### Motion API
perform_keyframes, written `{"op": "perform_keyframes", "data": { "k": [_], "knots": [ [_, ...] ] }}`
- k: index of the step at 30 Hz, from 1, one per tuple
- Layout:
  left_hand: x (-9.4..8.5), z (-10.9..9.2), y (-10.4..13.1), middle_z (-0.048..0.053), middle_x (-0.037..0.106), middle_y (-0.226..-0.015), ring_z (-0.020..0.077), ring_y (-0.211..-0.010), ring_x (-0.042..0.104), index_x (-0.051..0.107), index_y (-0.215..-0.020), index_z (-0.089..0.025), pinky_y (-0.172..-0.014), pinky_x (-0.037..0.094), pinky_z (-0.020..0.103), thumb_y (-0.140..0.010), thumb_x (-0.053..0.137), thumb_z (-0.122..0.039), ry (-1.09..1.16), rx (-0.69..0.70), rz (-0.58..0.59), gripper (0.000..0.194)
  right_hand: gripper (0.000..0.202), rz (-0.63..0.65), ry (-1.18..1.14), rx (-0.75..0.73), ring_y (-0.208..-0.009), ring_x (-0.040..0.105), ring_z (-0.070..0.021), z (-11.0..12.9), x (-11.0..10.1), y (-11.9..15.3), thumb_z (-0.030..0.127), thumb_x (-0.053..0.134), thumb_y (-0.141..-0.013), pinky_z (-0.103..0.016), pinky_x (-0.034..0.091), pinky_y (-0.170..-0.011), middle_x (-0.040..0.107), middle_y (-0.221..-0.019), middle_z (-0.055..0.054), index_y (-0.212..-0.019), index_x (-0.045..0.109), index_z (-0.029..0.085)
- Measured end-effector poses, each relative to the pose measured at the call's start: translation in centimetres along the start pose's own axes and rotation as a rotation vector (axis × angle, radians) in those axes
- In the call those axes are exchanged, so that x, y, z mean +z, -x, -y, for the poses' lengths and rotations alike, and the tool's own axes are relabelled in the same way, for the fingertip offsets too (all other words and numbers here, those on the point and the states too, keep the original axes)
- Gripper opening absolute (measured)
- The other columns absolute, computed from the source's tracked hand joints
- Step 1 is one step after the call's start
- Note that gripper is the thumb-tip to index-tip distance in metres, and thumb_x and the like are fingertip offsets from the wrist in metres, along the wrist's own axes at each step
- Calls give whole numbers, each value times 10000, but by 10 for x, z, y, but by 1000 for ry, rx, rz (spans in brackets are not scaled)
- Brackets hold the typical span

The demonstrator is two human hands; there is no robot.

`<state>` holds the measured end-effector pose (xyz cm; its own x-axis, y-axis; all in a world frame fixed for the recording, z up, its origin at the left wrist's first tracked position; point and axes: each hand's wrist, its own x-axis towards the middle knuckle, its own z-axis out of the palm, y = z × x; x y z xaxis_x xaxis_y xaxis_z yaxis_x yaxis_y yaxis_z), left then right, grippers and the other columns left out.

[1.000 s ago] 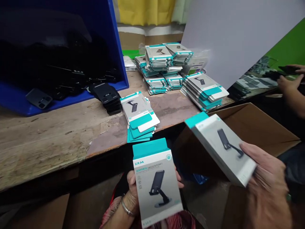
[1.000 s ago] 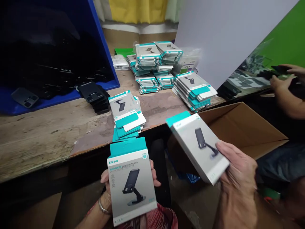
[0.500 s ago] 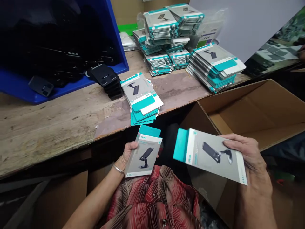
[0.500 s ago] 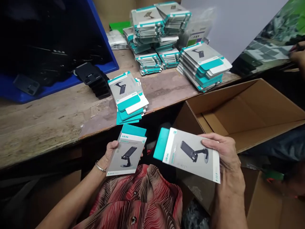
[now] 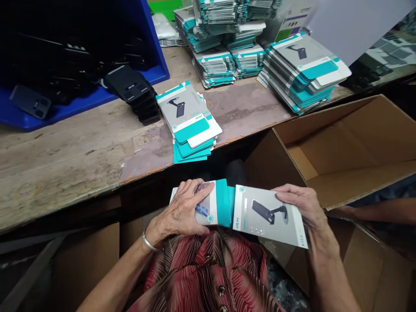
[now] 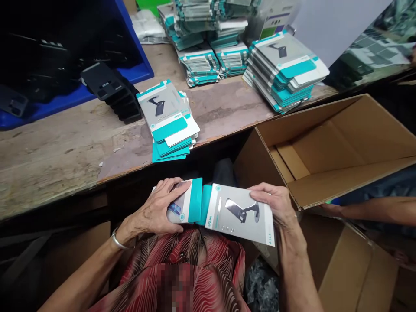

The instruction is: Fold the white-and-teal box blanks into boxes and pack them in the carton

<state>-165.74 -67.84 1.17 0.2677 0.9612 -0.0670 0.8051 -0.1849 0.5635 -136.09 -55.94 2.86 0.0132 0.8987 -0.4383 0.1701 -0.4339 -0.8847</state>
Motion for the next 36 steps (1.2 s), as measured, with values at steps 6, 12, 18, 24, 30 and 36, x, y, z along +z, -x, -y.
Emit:
{"op": "perform_keyframes", "data": {
  "k": [6, 12, 18, 24, 30, 36],
  "knots": [
    [7, 3, -1, 203, 409, -1329, 390, -1115, 416, 357, -1439, -199, -953, 297, 569, -523, 761, -469, -212, 117, 182, 1036, 292, 352, -69, 182, -469, 588, -147, -59, 29, -9, 357, 831, -535, -245, 446, -441, 689, -585, -33, -726, 732, 159],
    [49, 15, 17, 230, 426, -1332, 405, -1132, 432, 359, -1429, -167, -979, 276, 583, -553, 728, -389, -293, 82, 348, 976, 348, 654, 47, 289, -511, 589, -151, -89, 30, -21, 421, 807, -544, -248, 425, -478, 681, -615, -21, -717, 673, 152],
    [64, 14, 25, 224, 426, -1350, 417, -1174, 427, 353, -1434, -179, -1001, 258, 600, -590, 651, -312, -287, 100, 355, 904, 326, 1285, 747, 92, -561, 521, -122, -50, 93, -46, 466, 730, -676, -251, 364, -521, 580, -591, 21, -595, 587, 185],
    [63, 12, 45, 232, 446, -1331, 417, -1182, 441, 400, -1395, -163, -992, 308, 600, -584, 632, -230, -397, 45, 126, 846, 336, 1271, 781, -34, -512, 445, -104, -53, 155, -33, 458, 704, -706, -266, 330, -484, 479, -508, 36, -514, 551, 230],
    [40, -13, 2, 243, 497, -1296, 430, -1146, 482, 451, -1325, -140, -974, 331, 615, -661, 646, -389, -474, 244, -46, 736, 153, 1127, 581, -42, -602, 502, -109, -6, 95, -32, 372, 727, -711, -218, 370, -501, 566, -642, 33, -774, 687, 238],
    [6, -84, -113, 275, 365, -1418, 439, -1323, 347, 391, -1325, -68, -1068, 257, 642, -749, 615, -315, -440, 514, -310, 665, 312, 751, 672, -117, -600, 476, -94, 93, -21, -36, 443, 667, -753, -194, 354, -495, 544, -651, 32, -900, 687, 170]
  ]
}}
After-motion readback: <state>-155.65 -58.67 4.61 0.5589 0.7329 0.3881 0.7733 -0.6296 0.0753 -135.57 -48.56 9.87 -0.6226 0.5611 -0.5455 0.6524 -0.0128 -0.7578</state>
